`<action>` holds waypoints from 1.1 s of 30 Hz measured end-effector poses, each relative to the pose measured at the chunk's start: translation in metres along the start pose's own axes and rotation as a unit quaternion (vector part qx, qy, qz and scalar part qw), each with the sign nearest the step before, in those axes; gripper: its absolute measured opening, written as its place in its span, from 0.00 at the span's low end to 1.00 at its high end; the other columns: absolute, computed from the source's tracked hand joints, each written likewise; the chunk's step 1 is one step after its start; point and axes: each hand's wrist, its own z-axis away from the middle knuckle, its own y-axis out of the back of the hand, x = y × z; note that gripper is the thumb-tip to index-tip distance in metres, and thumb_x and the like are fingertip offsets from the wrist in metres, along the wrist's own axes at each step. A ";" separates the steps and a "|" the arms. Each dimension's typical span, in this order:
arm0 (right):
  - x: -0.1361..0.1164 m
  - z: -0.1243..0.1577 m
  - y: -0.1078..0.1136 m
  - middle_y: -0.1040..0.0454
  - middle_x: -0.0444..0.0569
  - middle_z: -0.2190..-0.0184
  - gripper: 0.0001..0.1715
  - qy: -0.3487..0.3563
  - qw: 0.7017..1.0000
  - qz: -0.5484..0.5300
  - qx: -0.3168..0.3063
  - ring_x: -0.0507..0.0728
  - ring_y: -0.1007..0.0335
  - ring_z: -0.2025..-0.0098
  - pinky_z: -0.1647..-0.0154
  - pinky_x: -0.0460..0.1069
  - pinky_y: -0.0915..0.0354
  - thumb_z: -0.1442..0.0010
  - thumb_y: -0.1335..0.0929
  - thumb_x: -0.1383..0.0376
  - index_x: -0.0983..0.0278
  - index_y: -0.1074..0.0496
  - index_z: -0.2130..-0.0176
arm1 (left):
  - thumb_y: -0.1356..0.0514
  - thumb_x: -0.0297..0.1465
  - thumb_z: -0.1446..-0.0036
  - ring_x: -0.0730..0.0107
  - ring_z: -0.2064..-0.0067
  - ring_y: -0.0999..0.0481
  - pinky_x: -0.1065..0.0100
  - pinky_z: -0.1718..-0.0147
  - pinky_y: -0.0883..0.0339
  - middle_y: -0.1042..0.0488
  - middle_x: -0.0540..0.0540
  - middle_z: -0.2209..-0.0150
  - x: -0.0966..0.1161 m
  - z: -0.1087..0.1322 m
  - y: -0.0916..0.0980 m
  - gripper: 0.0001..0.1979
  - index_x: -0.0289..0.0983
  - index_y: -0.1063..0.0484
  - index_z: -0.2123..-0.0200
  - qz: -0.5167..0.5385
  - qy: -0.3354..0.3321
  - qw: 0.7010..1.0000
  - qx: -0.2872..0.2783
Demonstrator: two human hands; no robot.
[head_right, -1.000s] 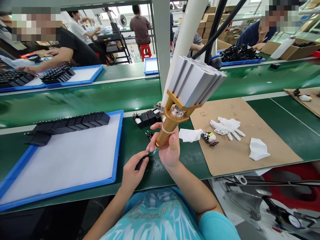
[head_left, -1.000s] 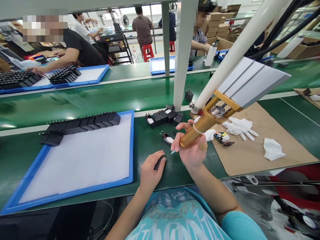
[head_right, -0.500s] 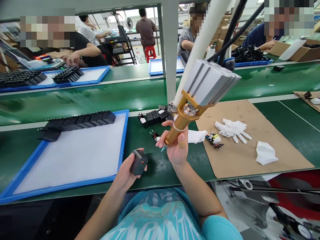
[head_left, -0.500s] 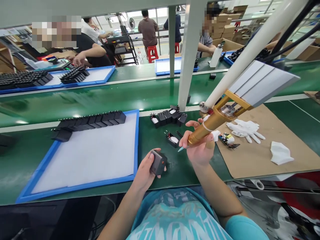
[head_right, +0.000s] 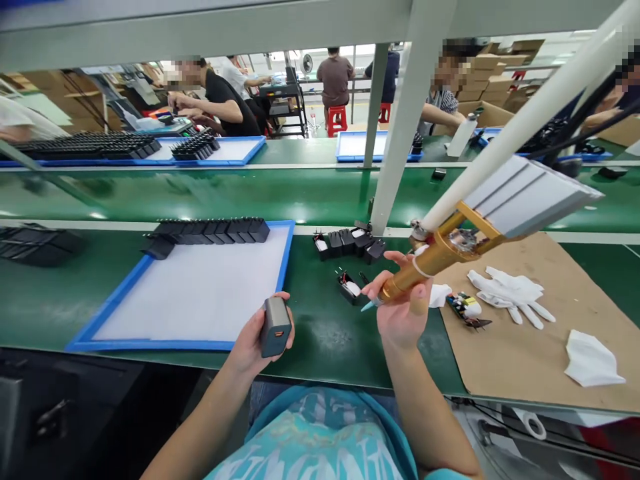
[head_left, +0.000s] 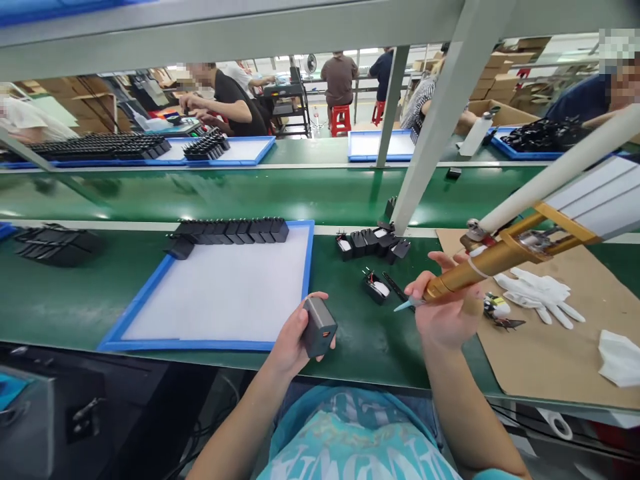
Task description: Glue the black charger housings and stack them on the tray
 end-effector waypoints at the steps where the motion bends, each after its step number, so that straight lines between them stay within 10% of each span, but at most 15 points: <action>1: 0.000 0.000 0.001 0.28 0.44 0.56 0.20 0.003 1.000 -0.003 0.002 0.48 0.35 0.81 0.79 0.50 0.33 0.45 0.35 0.48 0.53 0.32 0.55 | 0.48 0.54 0.42 0.67 0.75 0.26 0.74 0.86 0.41 0.30 0.49 0.73 0.005 0.002 0.006 0.29 0.42 0.40 0.46 -0.035 -0.010 0.999 0.006; 4: 0.001 -0.002 0.004 0.28 0.45 0.56 0.20 0.009 1.000 -0.006 0.008 0.50 0.34 0.81 0.80 0.51 0.33 0.46 0.34 0.48 0.55 0.29 0.57 | 0.46 0.50 0.41 0.65 0.69 0.24 0.68 0.74 0.32 0.28 0.47 0.67 0.028 0.002 0.038 0.26 0.43 0.39 0.45 -0.284 -0.041 0.956 0.064; 6: 0.003 -0.004 0.006 0.27 0.45 0.57 0.21 0.012 1.000 -0.001 0.017 0.51 0.35 0.81 0.81 0.52 0.34 0.48 0.33 0.48 0.55 0.27 0.58 | 0.45 0.48 0.41 0.63 0.66 0.24 0.64 0.66 0.32 0.26 0.47 0.65 0.049 -0.006 0.075 0.24 0.43 0.37 0.45 -0.521 -0.059 0.838 0.150; 10: 0.006 -0.008 0.010 0.27 0.47 0.56 0.20 0.002 0.999 0.015 0.037 0.51 0.37 0.81 0.81 0.55 0.36 0.49 0.34 0.47 0.53 0.25 0.60 | 0.45 0.45 0.40 0.53 0.55 0.26 0.59 0.55 0.37 0.24 0.38 0.61 0.103 -0.033 0.169 0.24 0.36 0.32 0.47 -0.808 -0.064 0.498 0.309; 13: 0.009 -0.009 0.011 0.26 0.49 0.53 0.18 -0.004 0.998 0.034 0.043 0.52 0.37 0.81 0.80 0.57 0.38 0.50 0.35 0.46 0.48 0.24 0.62 | 0.43 0.41 0.41 0.48 0.49 0.31 0.54 0.50 0.42 0.23 0.34 0.59 0.143 -0.051 0.225 0.20 0.34 0.29 0.51 -0.828 -0.068 0.440 0.341; 20: 0.013 -0.009 0.008 0.28 0.48 0.56 0.21 0.030 0.999 0.002 0.024 0.49 0.35 0.79 0.79 0.52 0.33 0.46 0.34 0.49 0.57 0.29 0.58 | 0.43 0.38 0.45 0.43 0.49 0.33 0.48 0.54 0.39 0.25 0.34 0.57 0.173 -0.066 0.276 0.18 0.33 0.29 0.55 -0.810 -0.119 0.402 0.411; 24: 0.011 -0.007 0.006 0.29 0.48 0.56 0.18 0.037 0.999 -0.007 0.005 0.49 0.34 0.79 0.78 0.50 0.33 0.42 0.35 0.51 0.57 0.30 0.57 | 0.45 0.36 0.45 0.41 0.45 0.37 0.45 0.52 0.38 0.31 0.38 0.49 0.169 -0.084 0.270 0.20 0.38 0.33 0.49 -0.781 -0.182 0.399 0.444; 27: 0.009 -0.004 0.006 0.29 0.47 0.56 0.17 0.029 0.999 -0.019 -0.012 0.49 0.33 0.79 0.78 0.51 0.32 0.41 0.36 0.51 0.56 0.30 0.56 | 0.46 0.36 0.43 0.45 0.44 0.35 0.46 0.46 0.41 0.31 0.36 0.49 0.163 -0.119 0.222 0.20 0.35 0.33 0.48 -0.760 -0.279 0.458 0.368; 29: 0.009 -0.002 0.006 0.29 0.48 0.55 0.17 0.024 0.999 -0.024 -0.021 0.49 0.32 0.78 0.78 0.51 0.32 0.41 0.36 0.51 0.56 0.31 0.55 | 0.45 0.39 0.42 0.50 0.47 0.31 0.52 0.46 0.39 0.30 0.37 0.50 0.152 -0.155 0.173 0.23 0.34 0.35 0.47 -0.730 -0.301 0.552 0.269; 33: 0.008 0.002 0.005 0.30 0.48 0.55 0.17 0.024 0.998 -0.035 -0.037 0.49 0.32 0.78 0.78 0.51 0.31 0.40 0.36 0.52 0.56 0.32 0.55 | 0.41 0.44 0.43 0.54 0.43 0.32 0.59 0.47 0.37 0.37 0.36 0.39 0.109 -0.239 0.073 0.32 0.35 0.42 0.39 -0.693 -0.185 0.690 0.095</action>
